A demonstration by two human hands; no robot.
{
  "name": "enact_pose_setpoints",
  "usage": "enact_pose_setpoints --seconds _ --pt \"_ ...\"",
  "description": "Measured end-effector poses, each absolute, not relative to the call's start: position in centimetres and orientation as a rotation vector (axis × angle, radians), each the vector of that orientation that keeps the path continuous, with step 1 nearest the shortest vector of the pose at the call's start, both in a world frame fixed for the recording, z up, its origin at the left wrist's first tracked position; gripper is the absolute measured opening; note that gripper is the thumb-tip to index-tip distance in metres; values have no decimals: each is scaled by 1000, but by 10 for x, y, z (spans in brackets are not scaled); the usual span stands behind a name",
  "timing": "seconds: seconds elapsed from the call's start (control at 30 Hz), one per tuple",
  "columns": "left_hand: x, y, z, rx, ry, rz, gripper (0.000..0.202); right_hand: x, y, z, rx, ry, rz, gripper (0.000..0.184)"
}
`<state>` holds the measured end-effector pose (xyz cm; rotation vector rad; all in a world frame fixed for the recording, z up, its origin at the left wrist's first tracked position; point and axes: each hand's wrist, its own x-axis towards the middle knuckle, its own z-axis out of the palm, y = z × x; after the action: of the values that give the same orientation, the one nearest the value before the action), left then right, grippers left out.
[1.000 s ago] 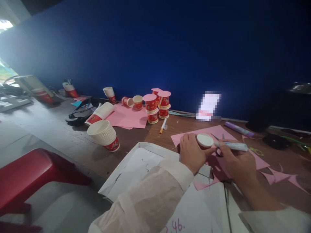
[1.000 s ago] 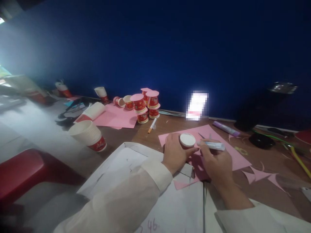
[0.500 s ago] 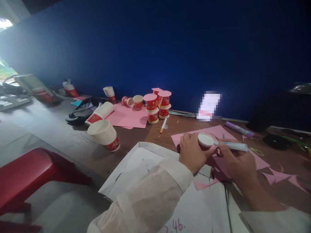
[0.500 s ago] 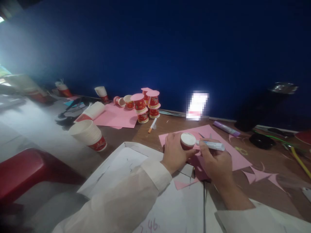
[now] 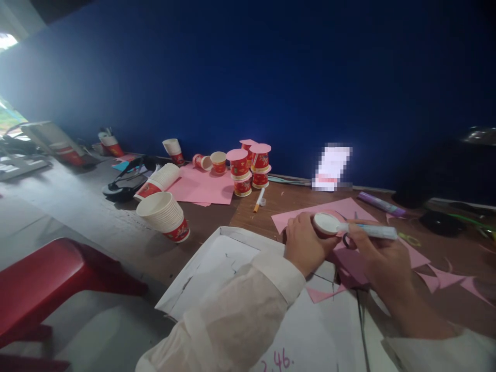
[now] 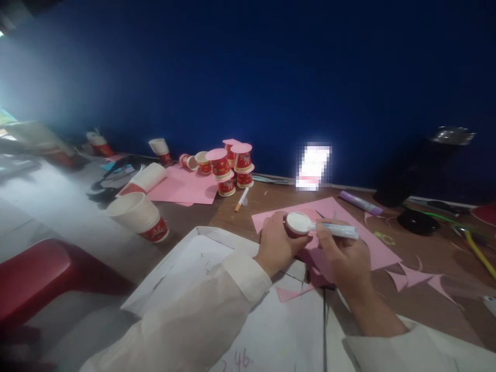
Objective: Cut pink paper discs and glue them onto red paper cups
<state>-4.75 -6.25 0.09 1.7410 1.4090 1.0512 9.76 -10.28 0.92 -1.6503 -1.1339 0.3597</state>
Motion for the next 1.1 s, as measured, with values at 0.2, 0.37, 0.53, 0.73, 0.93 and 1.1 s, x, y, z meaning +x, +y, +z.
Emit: enact_pose_setpoints --seconds 0.2,0.37,0.53,0.73,0.93,1.1 --pt "-47 -62 1 1755 1437 1032 55 101 -97 10 -1778 -1091 335 39" --pt "-45 -62 -1 1762 1448 1065 56 101 -102 8 -1594 -1067 369 35" --pt "-45 -62 0 1805 1438 1061 53 96 -102 10 -1649 -1138 349 42" --pt "-47 -63 3 1800 1435 1055 52 103 -96 5 -1765 -1114 335 40" --pt "-45 -61 -1 1821 1451 1046 53 96 -103 9 -1552 -1114 371 36" --pt "-45 -62 0 1800 1445 1031 53 99 -98 6 -1784 -1122 334 37"
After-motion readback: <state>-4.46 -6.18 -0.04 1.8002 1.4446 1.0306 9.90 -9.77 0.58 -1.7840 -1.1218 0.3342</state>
